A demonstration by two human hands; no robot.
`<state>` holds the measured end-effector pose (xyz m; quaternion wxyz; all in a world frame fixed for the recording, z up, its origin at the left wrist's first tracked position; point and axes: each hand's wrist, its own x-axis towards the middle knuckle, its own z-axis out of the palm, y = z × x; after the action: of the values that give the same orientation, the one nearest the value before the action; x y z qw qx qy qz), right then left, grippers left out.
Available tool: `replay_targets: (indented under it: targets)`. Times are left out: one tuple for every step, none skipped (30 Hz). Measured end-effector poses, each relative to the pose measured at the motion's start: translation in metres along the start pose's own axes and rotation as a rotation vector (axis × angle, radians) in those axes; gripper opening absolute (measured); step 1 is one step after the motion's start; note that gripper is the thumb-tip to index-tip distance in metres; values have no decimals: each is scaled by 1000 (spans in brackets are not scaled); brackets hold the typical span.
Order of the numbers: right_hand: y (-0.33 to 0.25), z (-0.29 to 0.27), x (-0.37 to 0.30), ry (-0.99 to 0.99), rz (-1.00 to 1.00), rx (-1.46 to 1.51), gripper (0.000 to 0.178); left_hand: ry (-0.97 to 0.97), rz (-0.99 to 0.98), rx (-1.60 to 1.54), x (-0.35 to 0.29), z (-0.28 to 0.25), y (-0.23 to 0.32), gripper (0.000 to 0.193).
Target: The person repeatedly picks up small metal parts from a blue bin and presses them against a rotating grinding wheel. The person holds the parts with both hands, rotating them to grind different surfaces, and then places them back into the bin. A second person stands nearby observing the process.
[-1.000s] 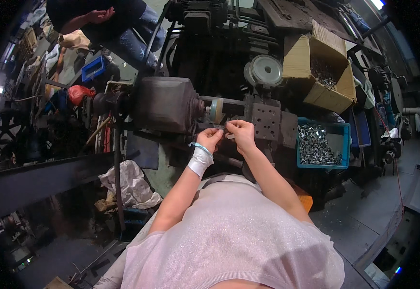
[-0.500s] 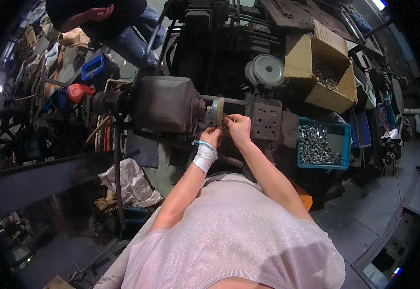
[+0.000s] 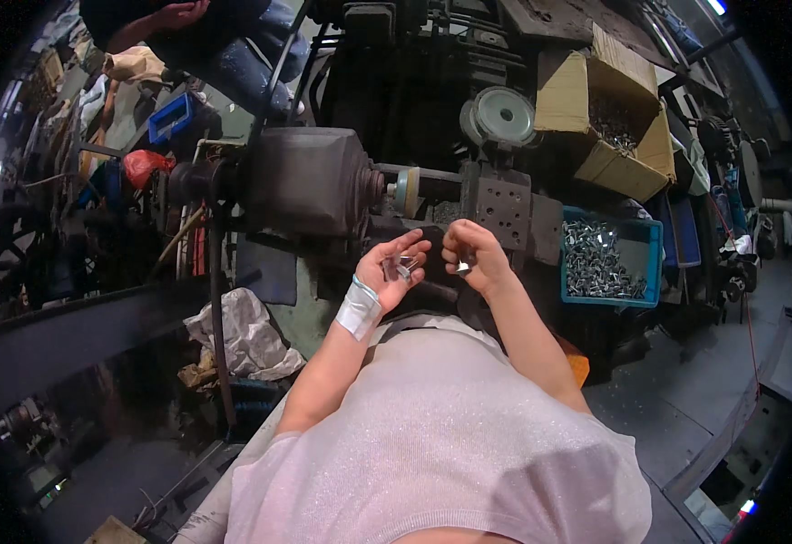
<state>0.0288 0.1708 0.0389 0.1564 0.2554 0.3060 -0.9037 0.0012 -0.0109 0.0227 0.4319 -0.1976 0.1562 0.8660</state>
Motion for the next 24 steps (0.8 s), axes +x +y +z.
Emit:
replay_targets:
  targets:
    - [1, -1, 0, -2, 2, -101, 9, 41, 9, -28, 0, 1, 0, 36]
    - [2, 0, -1, -4, 3, -202, 9, 82, 18, -55, 0, 2, -1, 38]
    - [2, 1, -2, -4, 4, -302, 10, 124, 24, -83, -1, 7, -3, 39]
    - [7, 6, -3, 51, -81, -483, 12, 131, 35, -96, -2, 12, -5, 40]
    - [10, 12, -6, 74, -176, -786, 12, 139, 45, -109, -3, 16, -6, 41]
    - [15, 14, -3, -11, -331, -887, 13, 144, 56, -124, -4, 19, -7, 43]
    - [20, 18, -2, -97, -487, -984, 14, 87, 41, -140, -3, 14, -7, 44]
    - [21, 22, -6, -11, -424, -1089, 16, 31, 24, -156, 0, 4, -7, 45]
    - [20, 29, -8, 8, -492, -1234, 16, -25, 11, -172, 0, 2, -7, 46]
    - [18, 34, -10, 29, -561, -1379, 17, -50, 17, -193, -1, 0, -7, 46]
    - [18, 36, -11, 50, -629, -1523, 18, -75, 22, -215, -2, 0, -8, 45]
    - [19, 35, -10, 67, -566, -1544, 17, -99, 26, -236, -3, 0, -8, 45]
    - [21, 35, -10, 72, -581, -1583, 16, -114, 27, -228, -3, 1, -9, 46]
    - [23, 35, -10, 78, -595, -1621, 16, -128, 27, -220, -3, 1, -11, 48]
    - [24, 35, -10, 81, -609, -1660, 16, -141, 30, -213, -4, 1, -12, 50]
    - [25, 35, -10, 68, -593, -1650, 16, -119, 47, -202, -3, -1, -13, 50]
    - [25, 35, -10, 55, -578, -1641, 15, -97, 63, -190, -2, -4, -15, 50]
    - [25, 34, -9, 42, -564, -1631, 15, -76, 79, -178, -1, -6, -15, 50]
    - [25, 32, -7, 31, -563, -1599, 14, -98, 82, -160, 0, -7, -15, 48]
    - [26, 29, -5, 21, -562, -1567, 14, -120, 84, -142, 0, -7, -15, 46]
    - [25, 27, -3, 11, -561, -1537, 14, -143, 87, -124, -1, -6, -15, 43]
    - [23, 26, -4, 28, -507, -1475, 14, -40, 111, 42, -1, -5, -15, 40]
    - [20, 26, -6, 45, -453, -1413, 14, 64, 134, 209, -4, -3, -16, 37]
    - [16, 27, -5, 61, -409, -1349, 15, 164, 160, 382, -5, 1, -14, 35]
